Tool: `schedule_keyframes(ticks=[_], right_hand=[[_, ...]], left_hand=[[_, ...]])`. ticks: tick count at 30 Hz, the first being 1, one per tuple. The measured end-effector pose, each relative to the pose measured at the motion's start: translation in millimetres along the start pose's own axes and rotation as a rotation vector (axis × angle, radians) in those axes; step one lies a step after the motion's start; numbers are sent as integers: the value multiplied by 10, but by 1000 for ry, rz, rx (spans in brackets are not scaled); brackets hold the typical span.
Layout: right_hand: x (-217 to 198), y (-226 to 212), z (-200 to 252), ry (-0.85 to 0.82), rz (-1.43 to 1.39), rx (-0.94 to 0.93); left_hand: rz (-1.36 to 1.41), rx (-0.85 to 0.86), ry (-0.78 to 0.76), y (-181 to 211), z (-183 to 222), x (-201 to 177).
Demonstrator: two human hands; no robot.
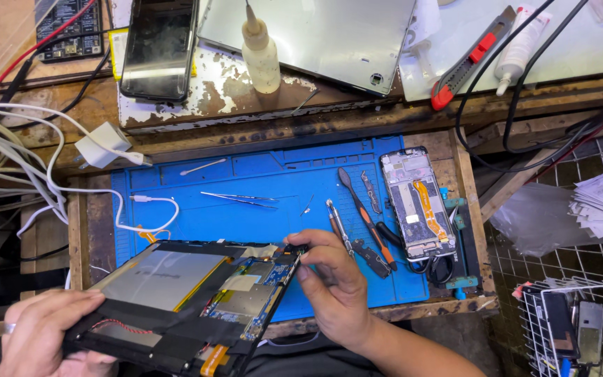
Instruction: The person uses a soldering iron to heat and reflow connections on a tablet's internal circuit board. They then use tweezers to adjust small components and ribbon cables. The person repeatedly inspects the board and the tablet's edge, manipulating the device to check the alignment of internal parts.
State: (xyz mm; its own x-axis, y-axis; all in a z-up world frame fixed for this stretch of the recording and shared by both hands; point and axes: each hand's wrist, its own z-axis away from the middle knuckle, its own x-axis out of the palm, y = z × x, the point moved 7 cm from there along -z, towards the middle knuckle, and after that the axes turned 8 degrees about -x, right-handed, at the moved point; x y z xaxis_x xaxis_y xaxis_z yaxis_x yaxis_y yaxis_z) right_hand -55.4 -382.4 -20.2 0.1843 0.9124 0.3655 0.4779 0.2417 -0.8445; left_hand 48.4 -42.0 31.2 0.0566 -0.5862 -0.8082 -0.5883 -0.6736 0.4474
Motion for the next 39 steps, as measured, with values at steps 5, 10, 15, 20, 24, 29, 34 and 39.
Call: schedule_keyframes(ticks=[5,10,15,20,24,29,34,39], right_hand=[[26,-103,-79,-2,208,-101],[107,-263,-117,-53,385,-247],[91,-224,-120,-32,374,-214],[17,-33,-107,31,340,-77],[-49,101,-73,159,129,-35],[-139,-46,-161,180,301,-96],[-145,-427,-231,141,427,-115],[-105,-728,-158,125,452,-166]], left_hand=[[32,-27,96,132,-31,-18],[57,-25,117,155,-63,-38],[125,-3,224,190,-105,-13],[47,-70,303,358,-195,-31],[32,-108,332,447,-331,-53],[84,-172,328,567,-475,-63],[211,-153,356,680,-523,-14],[351,-145,366,712,-451,94]])
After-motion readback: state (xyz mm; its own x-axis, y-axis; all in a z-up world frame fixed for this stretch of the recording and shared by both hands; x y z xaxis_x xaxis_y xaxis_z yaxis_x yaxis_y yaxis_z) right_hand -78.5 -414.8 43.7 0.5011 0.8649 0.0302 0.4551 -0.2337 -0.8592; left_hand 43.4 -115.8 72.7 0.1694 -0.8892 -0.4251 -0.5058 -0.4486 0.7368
